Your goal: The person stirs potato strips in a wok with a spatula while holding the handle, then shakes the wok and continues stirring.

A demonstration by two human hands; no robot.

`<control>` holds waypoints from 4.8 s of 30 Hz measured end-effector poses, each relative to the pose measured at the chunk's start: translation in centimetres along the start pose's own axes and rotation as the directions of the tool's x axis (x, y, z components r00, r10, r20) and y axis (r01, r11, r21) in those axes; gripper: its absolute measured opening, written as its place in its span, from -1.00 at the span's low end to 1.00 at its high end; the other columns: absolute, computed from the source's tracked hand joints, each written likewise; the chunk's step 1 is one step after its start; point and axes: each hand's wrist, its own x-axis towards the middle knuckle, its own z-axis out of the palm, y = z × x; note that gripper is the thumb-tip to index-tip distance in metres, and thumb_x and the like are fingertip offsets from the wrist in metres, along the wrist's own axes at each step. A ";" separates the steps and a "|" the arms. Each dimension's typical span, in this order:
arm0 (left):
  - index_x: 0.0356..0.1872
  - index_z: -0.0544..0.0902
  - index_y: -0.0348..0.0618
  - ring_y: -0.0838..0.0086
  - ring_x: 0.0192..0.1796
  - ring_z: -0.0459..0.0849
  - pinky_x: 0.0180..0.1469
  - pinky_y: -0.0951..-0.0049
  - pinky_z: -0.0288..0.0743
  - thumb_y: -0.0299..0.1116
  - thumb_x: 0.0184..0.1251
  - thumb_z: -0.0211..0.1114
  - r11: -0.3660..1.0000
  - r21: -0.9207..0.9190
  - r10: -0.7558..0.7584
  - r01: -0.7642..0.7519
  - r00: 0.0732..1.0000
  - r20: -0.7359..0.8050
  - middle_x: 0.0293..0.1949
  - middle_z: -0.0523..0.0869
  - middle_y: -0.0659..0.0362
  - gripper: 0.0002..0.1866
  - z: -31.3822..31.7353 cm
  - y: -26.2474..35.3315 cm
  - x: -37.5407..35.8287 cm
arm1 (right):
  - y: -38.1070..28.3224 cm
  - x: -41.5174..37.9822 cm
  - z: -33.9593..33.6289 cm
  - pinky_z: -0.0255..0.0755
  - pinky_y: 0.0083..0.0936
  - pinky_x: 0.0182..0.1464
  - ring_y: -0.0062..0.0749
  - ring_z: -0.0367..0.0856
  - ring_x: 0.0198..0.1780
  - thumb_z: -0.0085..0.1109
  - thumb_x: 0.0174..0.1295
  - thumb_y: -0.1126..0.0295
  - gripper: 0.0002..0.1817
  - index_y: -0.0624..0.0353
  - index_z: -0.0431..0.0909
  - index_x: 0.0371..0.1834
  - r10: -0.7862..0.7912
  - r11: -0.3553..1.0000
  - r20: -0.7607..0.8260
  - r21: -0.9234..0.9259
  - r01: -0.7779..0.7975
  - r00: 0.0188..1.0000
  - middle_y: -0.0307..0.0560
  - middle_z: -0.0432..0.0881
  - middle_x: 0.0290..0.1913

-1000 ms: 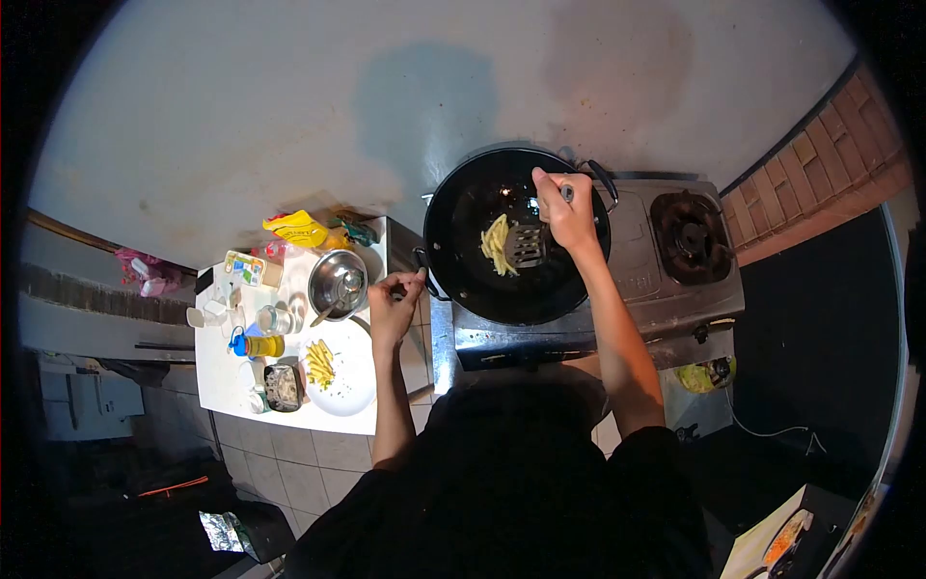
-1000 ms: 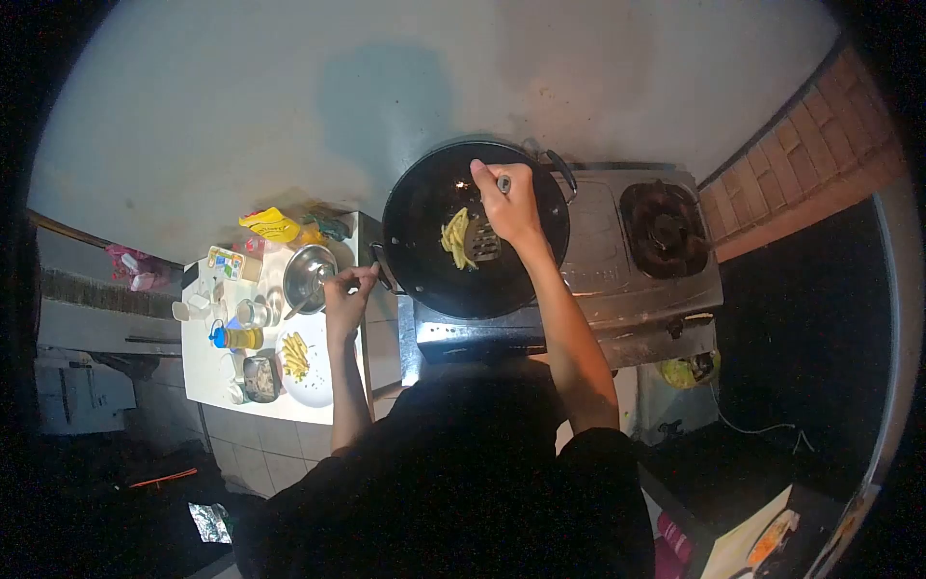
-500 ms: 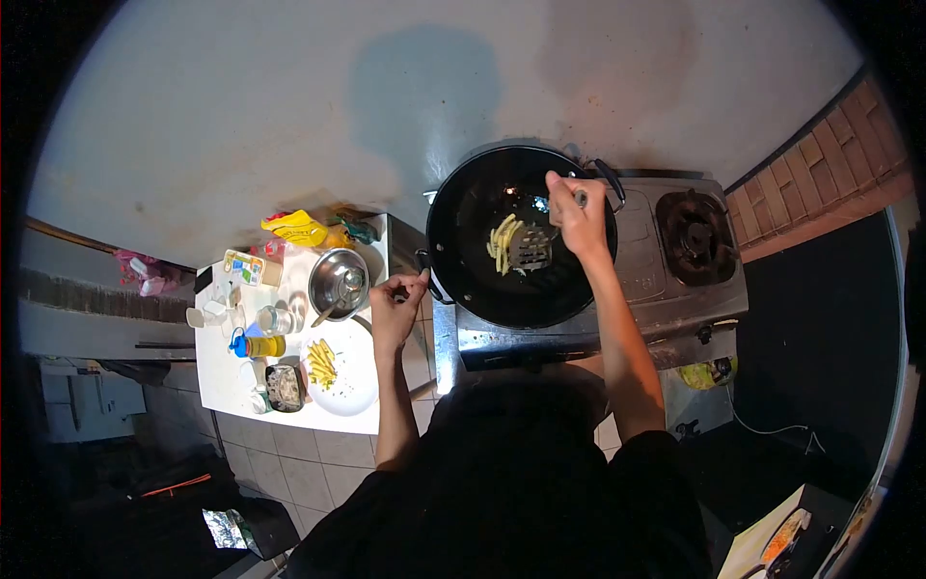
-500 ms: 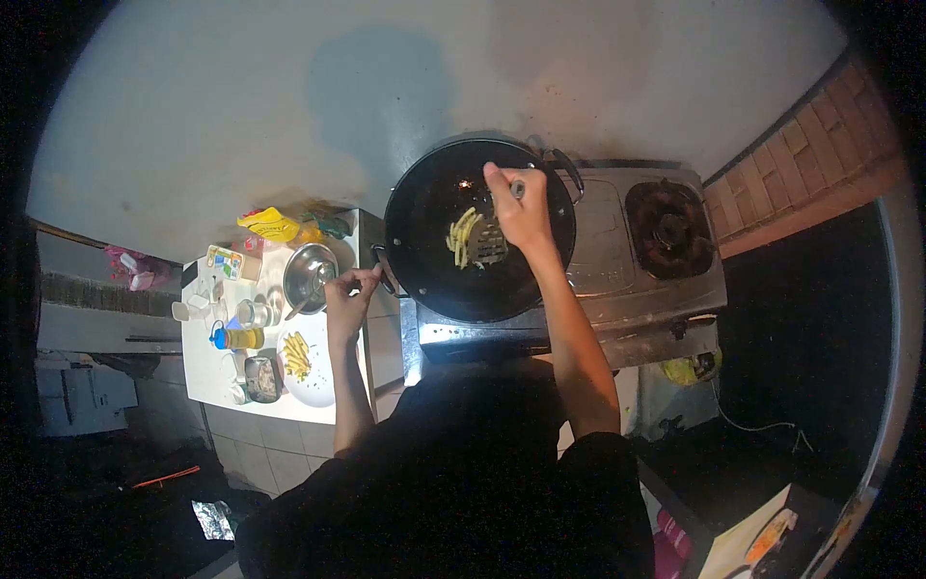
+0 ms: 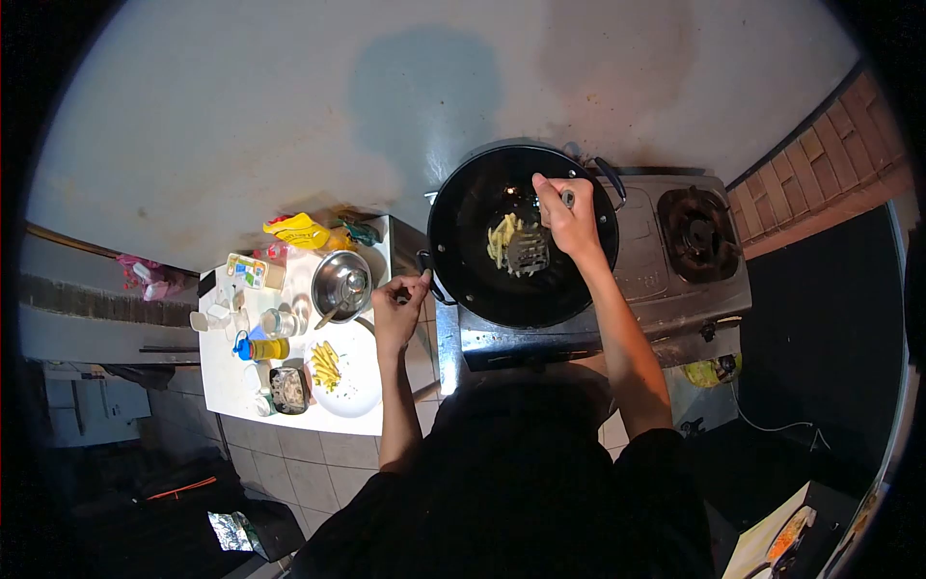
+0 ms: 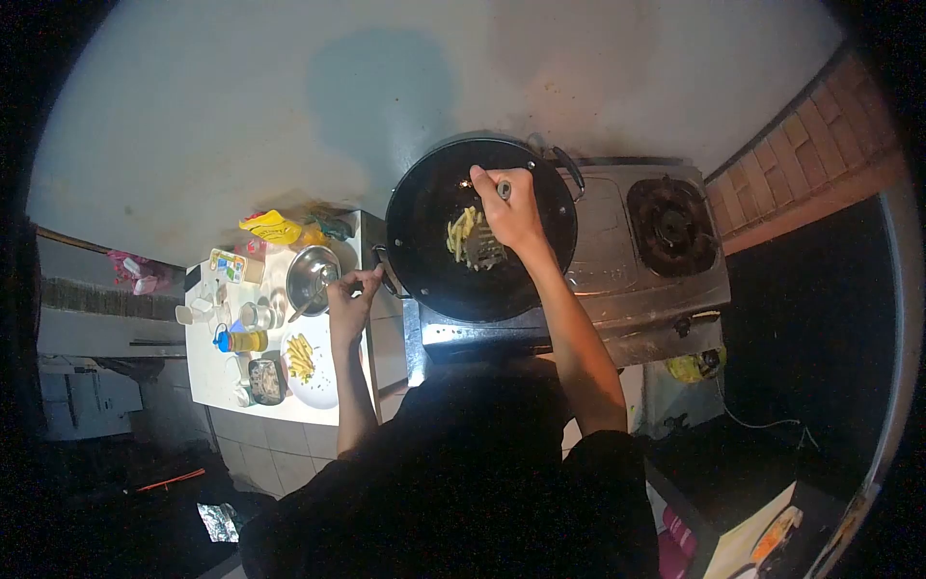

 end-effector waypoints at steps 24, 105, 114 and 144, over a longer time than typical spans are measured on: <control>-0.51 0.65 -0.36 0.72 -0.53 0.39 -0.45 0.66 0.29 -0.38 0.20 0.36 1.000 -0.026 0.005 -0.005 1.000 0.007 -0.62 0.52 0.31 -0.78 -0.1 -0.7 0.1 | 0.2 0.7 -1.4 -0.11 -0.42 -0.58 -0.62 -0.03 -0.64 0.07 0.26 0.35 -0.50 0.26 0.08 -0.78 -0.056 0.978 0.011 -0.203 0.057 0.998 -0.25 -0.01 -0.76; -0.54 0.63 -0.36 0.75 -0.53 0.37 -0.45 0.67 0.29 -0.37 0.25 0.33 0.997 -0.058 0.048 -0.049 0.999 -0.004 -0.64 0.50 0.36 -0.75 0.1 -1.2 0.2 | 0.2 1.8 2.8 -0.10 -0.43 -0.59 -0.63 -0.04 -0.64 0.04 0.29 0.37 -0.51 0.29 0.09 -0.75 -0.138 0.985 0.028 -0.098 0.140 0.990 -0.23 -0.03 -0.73; -0.52 0.64 -0.35 0.75 -0.52 0.38 -0.44 0.66 0.29 -0.39 0.25 0.32 0.997 -0.066 0.027 -0.026 1.000 0.004 -0.63 0.51 0.36 -0.78 0.0 -0.9 0.0 | -1.7 1.8 -0.2 -0.09 -0.43 -0.59 -0.64 -0.02 -0.64 0.04 0.28 0.37 -0.51 0.26 0.10 -0.78 -0.125 0.975 0.047 -0.182 0.132 0.991 -0.26 0.01 -0.76; -0.51 0.63 -0.36 0.74 -0.50 0.36 -0.42 0.66 0.29 -0.40 0.27 0.30 0.997 -0.055 0.047 -0.047 0.999 -0.001 -0.62 0.51 0.35 -0.77 0.0 -0.7 -0.1 | -1.6 1.5 0.6 -0.04 -0.40 -0.60 -0.60 0.00 -0.66 0.05 0.28 0.33 -0.49 0.30 0.13 -0.79 -0.125 0.970 0.067 -0.200 0.136 0.990 -0.21 0.03 -0.78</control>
